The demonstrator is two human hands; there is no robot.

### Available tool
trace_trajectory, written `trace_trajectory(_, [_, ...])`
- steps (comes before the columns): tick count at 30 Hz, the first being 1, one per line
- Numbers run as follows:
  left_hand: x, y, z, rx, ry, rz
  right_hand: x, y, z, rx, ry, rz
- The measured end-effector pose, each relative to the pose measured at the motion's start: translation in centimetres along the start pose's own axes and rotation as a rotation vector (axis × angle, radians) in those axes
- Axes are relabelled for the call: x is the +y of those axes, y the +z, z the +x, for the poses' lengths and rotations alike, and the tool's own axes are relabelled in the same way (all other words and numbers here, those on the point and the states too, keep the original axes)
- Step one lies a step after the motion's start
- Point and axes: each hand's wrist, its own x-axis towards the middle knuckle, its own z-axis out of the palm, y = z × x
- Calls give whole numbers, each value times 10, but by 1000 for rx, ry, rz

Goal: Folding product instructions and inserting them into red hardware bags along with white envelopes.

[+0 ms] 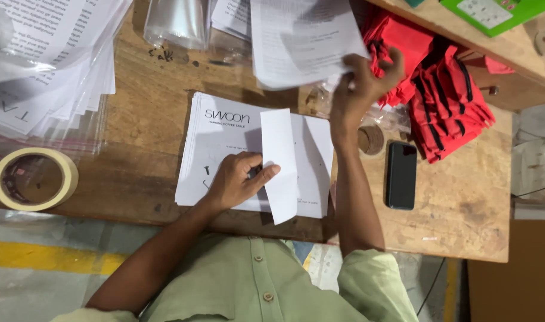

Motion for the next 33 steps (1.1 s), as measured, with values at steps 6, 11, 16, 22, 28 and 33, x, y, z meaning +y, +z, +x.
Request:
trace_trajectory(6, [-2,4,-1,35,30,-25,31,-54,-66,45,915,881])
trace_trajectory(11, [-10,7,-3,31,-63,-22,1,-73,-101,-65,857,1181])
trace_trajectory(16, [-5,14,3,-11,46,-94,-31,-60,-136,-482,826,1181])
trace_trajectory(22, [4,31,14,-14,72,-194,-24,-63,-144,-533,695,1051])
trace_trajectory(28, [7,39,16,-20,18,-88,-20,-59,-147,-554,549,777])
trace_trajectory(33, [8,36,16,-24,-72,-353,-38,-62,-136,-592,653,938])
